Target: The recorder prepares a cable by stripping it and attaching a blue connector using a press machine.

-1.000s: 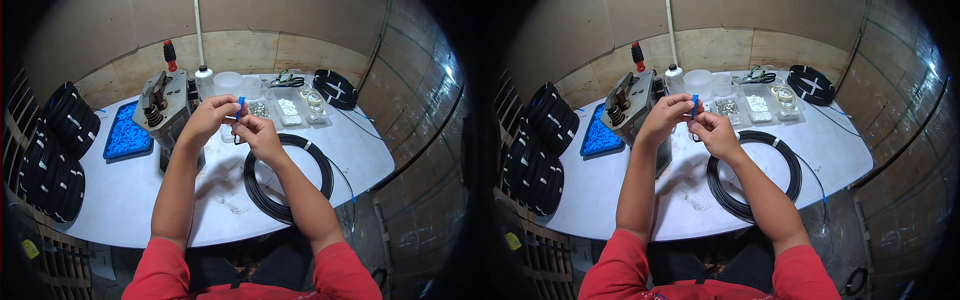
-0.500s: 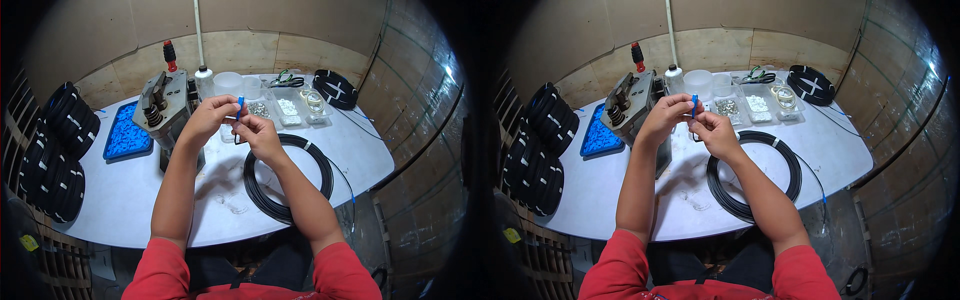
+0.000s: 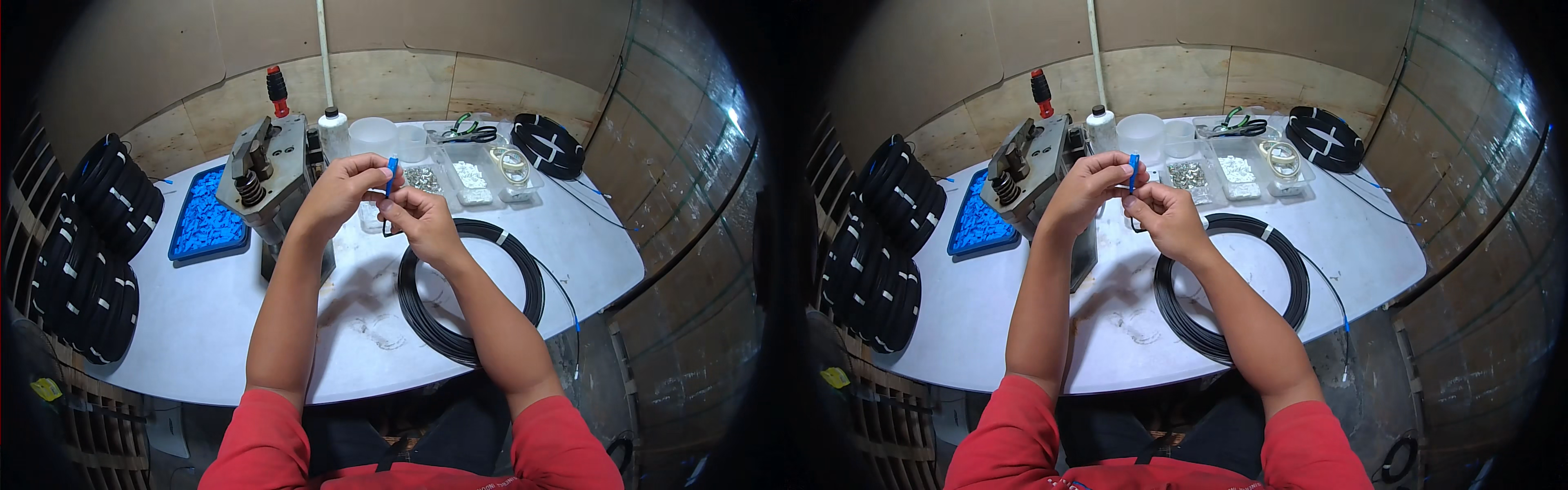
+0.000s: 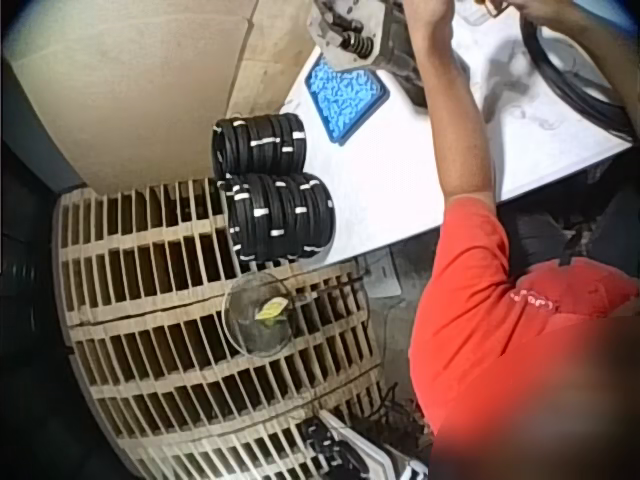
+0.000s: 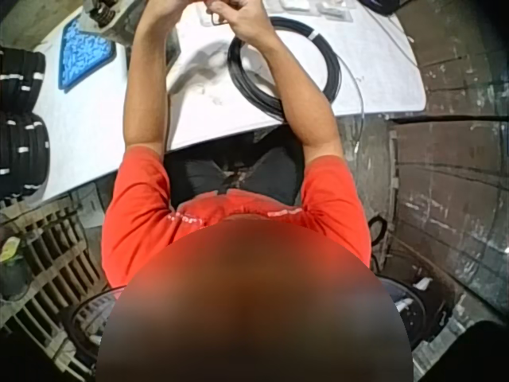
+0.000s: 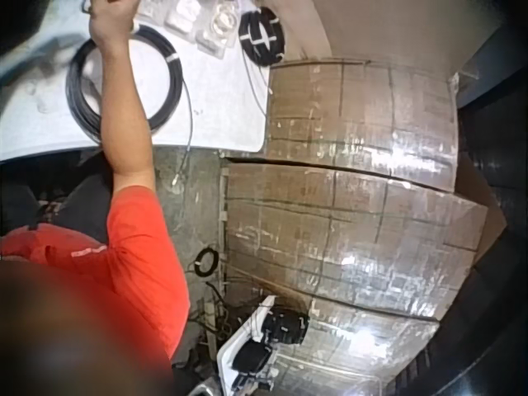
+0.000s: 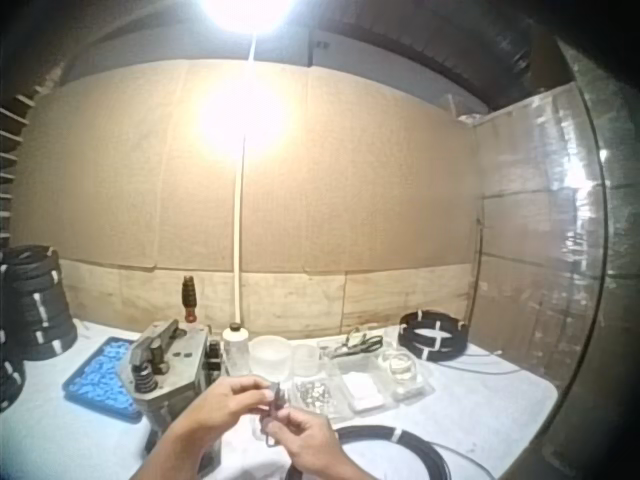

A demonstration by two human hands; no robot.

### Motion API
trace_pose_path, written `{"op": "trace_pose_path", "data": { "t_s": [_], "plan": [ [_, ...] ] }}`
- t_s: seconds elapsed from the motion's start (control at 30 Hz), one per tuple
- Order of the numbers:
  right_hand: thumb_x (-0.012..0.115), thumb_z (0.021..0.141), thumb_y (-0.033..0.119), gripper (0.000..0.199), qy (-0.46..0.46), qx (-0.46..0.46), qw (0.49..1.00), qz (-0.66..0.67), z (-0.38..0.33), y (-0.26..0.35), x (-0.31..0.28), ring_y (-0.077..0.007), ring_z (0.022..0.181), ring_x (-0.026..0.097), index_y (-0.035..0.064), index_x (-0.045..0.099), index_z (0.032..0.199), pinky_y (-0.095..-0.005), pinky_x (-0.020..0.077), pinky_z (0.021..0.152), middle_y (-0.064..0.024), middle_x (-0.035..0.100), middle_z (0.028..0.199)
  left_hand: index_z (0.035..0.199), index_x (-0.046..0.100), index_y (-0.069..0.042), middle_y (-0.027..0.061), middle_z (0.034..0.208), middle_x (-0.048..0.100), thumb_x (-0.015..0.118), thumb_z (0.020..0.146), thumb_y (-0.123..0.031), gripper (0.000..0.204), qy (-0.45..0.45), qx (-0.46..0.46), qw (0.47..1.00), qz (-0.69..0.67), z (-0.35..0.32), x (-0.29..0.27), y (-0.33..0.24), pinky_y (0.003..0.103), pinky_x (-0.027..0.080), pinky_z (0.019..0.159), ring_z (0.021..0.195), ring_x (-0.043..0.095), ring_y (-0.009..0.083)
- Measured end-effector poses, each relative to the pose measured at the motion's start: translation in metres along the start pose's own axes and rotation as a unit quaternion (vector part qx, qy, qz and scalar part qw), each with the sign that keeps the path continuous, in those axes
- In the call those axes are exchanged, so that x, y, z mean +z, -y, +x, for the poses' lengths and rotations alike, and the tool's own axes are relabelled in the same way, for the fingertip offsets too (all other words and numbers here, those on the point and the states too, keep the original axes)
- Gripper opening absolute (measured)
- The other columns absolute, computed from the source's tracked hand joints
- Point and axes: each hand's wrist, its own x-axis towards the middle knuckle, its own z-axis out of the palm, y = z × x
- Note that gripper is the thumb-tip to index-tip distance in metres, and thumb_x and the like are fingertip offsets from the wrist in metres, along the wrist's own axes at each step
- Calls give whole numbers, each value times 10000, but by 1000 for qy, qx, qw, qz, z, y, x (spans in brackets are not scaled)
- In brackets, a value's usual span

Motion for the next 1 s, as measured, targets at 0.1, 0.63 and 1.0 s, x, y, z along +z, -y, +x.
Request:
{"op": "trace_pose_path", "data": {
  "t_s": [0.1,0.63,1.0],
  "plan": [
    [661,954,226,213,0,-2,1000,5,0,0,1,-94,793,623,14,673,940,-245,502,665,-47,680,855,1035,683,-5,70,970,692,613,930,-187,221,0,2,1000,3,0,1,1,292,515,799,892,652,142],
    [655,955,203,212,5,-7,1000,-1,0,1,1,-92,768,606,1,655,889,-247,501,661,-47,669,837,1034,682,-11,59,973,690,606,935,-180,210,8,-3,1000,4,1,0,1,282,506,768,866,638,126],
    [650,958,203,196,3,5,1000,-5,-1,2,2,-95,790,620,11,668,919,-248,508,681,-45,673,855,1024,680,-5,65,978,692,616,931,-171,201,-3,-2,1000,17,-1,-3,-2,293,514,808,876,646,133]
  ]
}}
